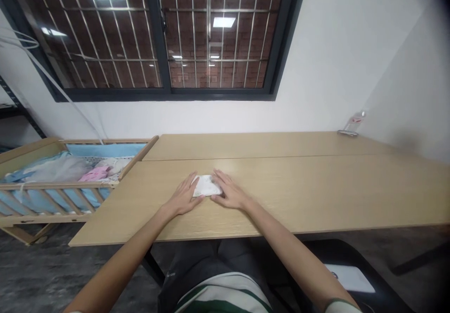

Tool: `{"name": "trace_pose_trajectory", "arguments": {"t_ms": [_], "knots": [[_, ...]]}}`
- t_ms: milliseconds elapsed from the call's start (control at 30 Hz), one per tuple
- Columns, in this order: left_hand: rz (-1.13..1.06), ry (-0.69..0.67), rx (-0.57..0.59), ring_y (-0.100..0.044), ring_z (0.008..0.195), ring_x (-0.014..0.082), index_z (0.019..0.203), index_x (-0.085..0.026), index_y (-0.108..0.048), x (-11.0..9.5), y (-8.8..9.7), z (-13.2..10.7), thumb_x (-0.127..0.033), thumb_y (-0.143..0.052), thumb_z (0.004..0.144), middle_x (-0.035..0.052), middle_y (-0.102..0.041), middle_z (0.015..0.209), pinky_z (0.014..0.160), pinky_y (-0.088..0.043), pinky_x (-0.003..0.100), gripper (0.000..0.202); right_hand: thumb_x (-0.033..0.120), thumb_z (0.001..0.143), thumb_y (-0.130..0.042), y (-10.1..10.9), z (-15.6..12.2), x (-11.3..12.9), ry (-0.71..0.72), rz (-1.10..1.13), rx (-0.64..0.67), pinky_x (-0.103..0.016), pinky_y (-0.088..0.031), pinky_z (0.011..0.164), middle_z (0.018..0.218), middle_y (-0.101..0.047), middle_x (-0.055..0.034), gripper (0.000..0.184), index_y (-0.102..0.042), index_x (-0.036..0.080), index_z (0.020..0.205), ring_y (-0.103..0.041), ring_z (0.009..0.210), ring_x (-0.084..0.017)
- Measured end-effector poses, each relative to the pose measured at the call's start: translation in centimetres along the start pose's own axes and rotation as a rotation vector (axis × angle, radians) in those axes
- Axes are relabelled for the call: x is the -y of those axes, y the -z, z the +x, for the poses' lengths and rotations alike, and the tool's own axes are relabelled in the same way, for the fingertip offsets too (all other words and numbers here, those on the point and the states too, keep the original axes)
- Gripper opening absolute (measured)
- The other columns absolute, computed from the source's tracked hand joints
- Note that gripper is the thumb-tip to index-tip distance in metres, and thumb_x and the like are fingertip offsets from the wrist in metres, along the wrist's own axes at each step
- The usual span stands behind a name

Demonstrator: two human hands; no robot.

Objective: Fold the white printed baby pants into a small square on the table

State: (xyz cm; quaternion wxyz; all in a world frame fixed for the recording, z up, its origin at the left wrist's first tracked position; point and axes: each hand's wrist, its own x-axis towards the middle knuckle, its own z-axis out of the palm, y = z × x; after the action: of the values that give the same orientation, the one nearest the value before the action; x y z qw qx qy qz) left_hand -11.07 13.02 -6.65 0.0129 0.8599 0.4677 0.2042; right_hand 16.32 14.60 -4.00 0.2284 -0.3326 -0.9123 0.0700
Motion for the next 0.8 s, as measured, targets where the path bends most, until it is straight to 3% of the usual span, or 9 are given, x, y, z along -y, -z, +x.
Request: {"name": "trace_pose_trajectory", "arguments": {"t_ms": [133, 233, 333, 467, 567, 633, 733, 800], "knots": [[-0.009, -0.016, 0.033, -0.041, 0.144, 0.0295, 0.147, -0.019, -0.045, 0.4, 1.1, -0.2, -0.063, -0.050, 0.093, 0.0140, -0.045, 0.156, 0.119, -0.030, 0.047, 0.070, 0.052, 0.090, -0.062, 0.1, -0.2, -0.1, 0.004, 0.044, 0.030, -0.051, -0.025, 0.121, 0.160, -0.035, -0.0181, 0.081, -0.034, 0.015, 0.156, -0.030, 0.150, -0.032], [-0.019, 0.022, 0.036, -0.047, 0.139, 0.0311, 0.144, -0.018, -0.047, 0.2, 1.2, 0.3, -0.060, -0.060, 0.087, 0.0147, -0.052, 0.150, 0.117, -0.032, 0.047, 0.072, 0.038, 0.086, -0.064, -0.3, 0.2, -0.4, -0.043, 0.067, 0.053, -0.052, -0.028, 0.120, 0.157, -0.041, -0.0175, 0.076, -0.038, 0.015, 0.154, -0.034, 0.147, -0.033], [-0.035, 0.067, 0.014, -0.053, 0.132, 0.0300, 0.138, -0.017, -0.053, -0.3, 1.4, 1.2, -0.041, -0.059, 0.088, 0.0142, -0.060, 0.141, 0.114, -0.036, 0.046, 0.056, 0.023, 0.082, -0.059, -1.0, 1.0, -0.9, -0.077, 0.098, -0.007, -0.049, -0.032, 0.117, 0.152, -0.048, -0.0156, 0.068, -0.045, 0.016, 0.149, -0.042, 0.142, -0.031], [-0.070, 0.137, -0.056, -0.061, 0.118, 0.0272, 0.120, -0.019, -0.064, -1.3, 2.6, 2.1, -0.021, -0.047, 0.090, 0.0128, -0.069, 0.123, 0.109, -0.040, 0.044, 0.034, 0.015, 0.082, -0.052, -0.8, 2.4, -1.2, -0.103, 0.117, -0.088, -0.046, -0.036, 0.112, 0.131, -0.065, -0.0119, 0.046, -0.061, 0.018, 0.127, -0.056, 0.126, -0.028], [-0.116, 0.209, -0.129, -0.062, 0.113, 0.0281, 0.108, -0.018, -0.067, -2.3, 4.1, 2.2, -0.026, -0.044, 0.094, 0.0131, -0.070, 0.113, 0.103, -0.045, 0.044, 0.028, 0.019, 0.087, -0.050, 0.6, 3.9, -0.9, -0.210, 0.180, -0.105, -0.047, -0.039, 0.107, 0.111, -0.071, -0.0080, 0.029, -0.064, 0.020, 0.113, -0.060, 0.112, -0.027], [-0.171, 0.259, -0.158, -0.066, 0.103, 0.0264, 0.104, -0.018, -0.066, -3.2, 4.9, 1.9, -0.034, -0.044, 0.096, 0.0115, -0.071, 0.105, 0.093, -0.051, 0.040, 0.029, 0.023, 0.090, -0.048, 1.9, 5.1, -0.6, -0.293, 0.319, -0.123, -0.043, -0.045, 0.101, 0.109, -0.070, -0.0077, 0.026, -0.060, 0.020, 0.114, -0.061, 0.107, -0.026], [-0.268, 0.328, -0.179, -0.070, 0.090, 0.0218, 0.121, -0.015, -0.058, -4.5, 5.5, 1.0, -0.043, -0.045, 0.097, 0.0101, -0.073, 0.104, 0.079, -0.055, 0.032, 0.039, 0.023, 0.090, -0.049, 3.5, 6.8, -0.1, -0.376, 0.572, -0.148, -0.035, -0.052, 0.088, 0.117, -0.066, -0.0098, 0.036, -0.049, 0.019, 0.126, -0.063, 0.101, -0.023], [-0.365, 0.385, -0.202, -0.072, 0.089, 0.0210, 0.136, -0.013, -0.045, -5.5, 5.2, 0.3, -0.043, -0.048, 0.097, 0.0115, -0.073, 0.111, 0.078, -0.055, 0.031, 0.049, 0.023, 0.089, -0.055, 4.1, 7.5, 0.0, -0.433, 0.666, -0.095, -0.033, -0.054, 0.081, 0.114, -0.066, -0.0101, 0.047, -0.042, 0.018, 0.134, -0.065, 0.093, -0.021]]}}
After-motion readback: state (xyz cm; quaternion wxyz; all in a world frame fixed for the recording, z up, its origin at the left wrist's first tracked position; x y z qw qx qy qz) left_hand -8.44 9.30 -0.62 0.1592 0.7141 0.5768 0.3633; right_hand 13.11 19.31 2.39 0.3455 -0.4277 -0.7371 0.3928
